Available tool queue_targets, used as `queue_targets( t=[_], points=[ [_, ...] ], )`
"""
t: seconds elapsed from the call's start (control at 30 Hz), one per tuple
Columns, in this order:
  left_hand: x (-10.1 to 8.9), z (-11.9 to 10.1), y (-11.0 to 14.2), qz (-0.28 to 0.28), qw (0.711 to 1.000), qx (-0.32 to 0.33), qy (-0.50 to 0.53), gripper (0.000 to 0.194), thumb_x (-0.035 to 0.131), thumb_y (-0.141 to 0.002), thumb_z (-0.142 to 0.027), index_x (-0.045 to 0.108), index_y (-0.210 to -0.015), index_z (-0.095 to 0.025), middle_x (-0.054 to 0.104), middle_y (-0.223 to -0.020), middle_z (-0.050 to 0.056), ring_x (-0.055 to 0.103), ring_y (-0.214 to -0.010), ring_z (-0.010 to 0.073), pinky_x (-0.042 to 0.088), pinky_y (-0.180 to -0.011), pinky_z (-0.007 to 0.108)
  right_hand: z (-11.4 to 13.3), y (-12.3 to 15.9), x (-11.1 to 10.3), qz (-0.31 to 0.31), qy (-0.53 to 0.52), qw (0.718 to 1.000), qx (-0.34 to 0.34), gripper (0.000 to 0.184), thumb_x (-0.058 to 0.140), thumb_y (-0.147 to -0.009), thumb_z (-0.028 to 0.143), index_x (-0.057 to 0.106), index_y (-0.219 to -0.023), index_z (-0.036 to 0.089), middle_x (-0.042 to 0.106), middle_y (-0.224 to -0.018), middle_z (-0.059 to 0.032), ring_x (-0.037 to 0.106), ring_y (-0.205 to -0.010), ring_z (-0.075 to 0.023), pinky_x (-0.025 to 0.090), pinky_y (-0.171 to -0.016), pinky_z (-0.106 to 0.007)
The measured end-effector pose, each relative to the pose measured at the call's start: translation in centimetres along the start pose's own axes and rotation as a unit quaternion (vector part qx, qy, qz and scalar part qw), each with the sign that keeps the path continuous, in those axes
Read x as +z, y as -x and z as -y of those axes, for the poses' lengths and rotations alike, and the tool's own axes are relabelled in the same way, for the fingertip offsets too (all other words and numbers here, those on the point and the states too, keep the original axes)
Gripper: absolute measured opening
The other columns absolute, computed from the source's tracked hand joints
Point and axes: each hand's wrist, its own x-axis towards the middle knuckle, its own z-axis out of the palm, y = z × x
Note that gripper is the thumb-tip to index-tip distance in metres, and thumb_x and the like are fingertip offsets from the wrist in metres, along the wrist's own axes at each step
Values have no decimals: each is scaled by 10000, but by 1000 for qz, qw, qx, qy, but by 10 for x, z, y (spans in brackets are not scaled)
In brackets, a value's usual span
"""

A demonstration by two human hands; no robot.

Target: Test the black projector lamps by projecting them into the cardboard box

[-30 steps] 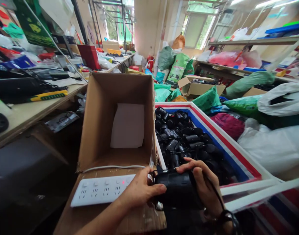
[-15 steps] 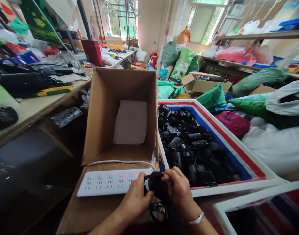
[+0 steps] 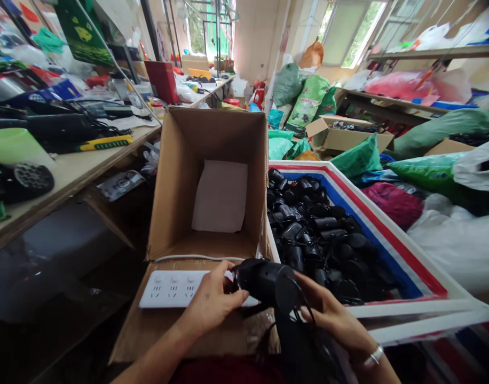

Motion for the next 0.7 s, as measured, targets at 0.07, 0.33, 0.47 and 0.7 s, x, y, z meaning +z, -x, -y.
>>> queue_targets(
  t=[0.07, 0.33, 0.47, 0.7],
  points=[
    [-7, -5, -2, -3, 1000, 11, 23, 216, 612, -715, -206, 500, -895, -167, 570, -590, -47, 546, -542, 121, 421, -515, 234, -9, 12, 3, 26, -26, 999, 16, 602, 652, -727, 544, 555, -1233, 233, 631, -1146, -106, 557, -1089, -271, 376, -973, -452],
    [-29, -19, -6, -32, 989, 13, 144, 323, 699, -697, -252, 473, -913, -169, 603, -601, -52, 596, -511, 112, 494, -499, 233, -28, 9, 42, 56, 61, 996, 25, 424, 732, -664, 486, 677, -967, 195, 677, -918, -72, 597, -954, -273, 446, -871, -414],
    [-47, -29, 0, -58, 977, 25, 205, 360, 751, -650, -250, 479, -873, -171, 620, -630, -55, 623, -517, 114, 525, -497, 229, -51, 5, 74, 41, 53, 998, -19, 476, 693, -720, 458, 577, -1111, 212, 648, -944, -62, 597, -823, -195, 478, -756, -331],
    [-54, -34, 9, -22, 971, 41, 234, 328, 741, -687, -241, 487, -880, -165, 652, -651, -24, 632, -535, 118, 530, -497, 225, -49, -36, 99, -224, 252, 939, -72, 453, 643, -743, 419, 535, -1095, 155, 595, -739, -14, 491, -547, -127, 429, -531, -255]
  ],
)
